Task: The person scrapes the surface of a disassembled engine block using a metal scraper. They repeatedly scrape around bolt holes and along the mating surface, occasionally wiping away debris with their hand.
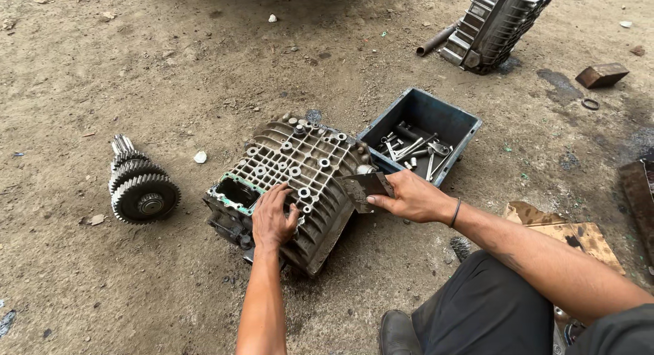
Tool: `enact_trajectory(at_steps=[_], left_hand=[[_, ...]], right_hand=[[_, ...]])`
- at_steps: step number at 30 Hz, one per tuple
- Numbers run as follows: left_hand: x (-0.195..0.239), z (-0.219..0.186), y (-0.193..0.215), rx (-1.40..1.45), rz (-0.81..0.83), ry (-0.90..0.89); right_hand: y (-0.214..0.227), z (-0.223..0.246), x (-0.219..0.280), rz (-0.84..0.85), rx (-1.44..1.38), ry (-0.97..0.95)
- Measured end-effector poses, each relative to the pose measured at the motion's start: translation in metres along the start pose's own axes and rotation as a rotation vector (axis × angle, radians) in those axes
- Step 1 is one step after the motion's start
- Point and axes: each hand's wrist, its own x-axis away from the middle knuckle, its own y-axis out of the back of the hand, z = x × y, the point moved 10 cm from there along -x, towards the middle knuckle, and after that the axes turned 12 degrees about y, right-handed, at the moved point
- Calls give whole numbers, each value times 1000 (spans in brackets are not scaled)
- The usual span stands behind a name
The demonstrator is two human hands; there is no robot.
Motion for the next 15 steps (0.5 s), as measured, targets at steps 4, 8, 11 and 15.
enact_trajectory(at_steps=[4,8,11,15], left_hand=[[-3,5,-10,-38,-1,-17],[-3,8,-13,-60,-7,-26],[-2,7,-12,-54,-9,-36],[-2,6,-10,-41,-13,-40]], right_hand=[[-7,-6,0,50,33,-31],[-5,-1,-3,22,36,26],[-4,1,-4,9,15,72],[-7,0,-4,24,3,73]])
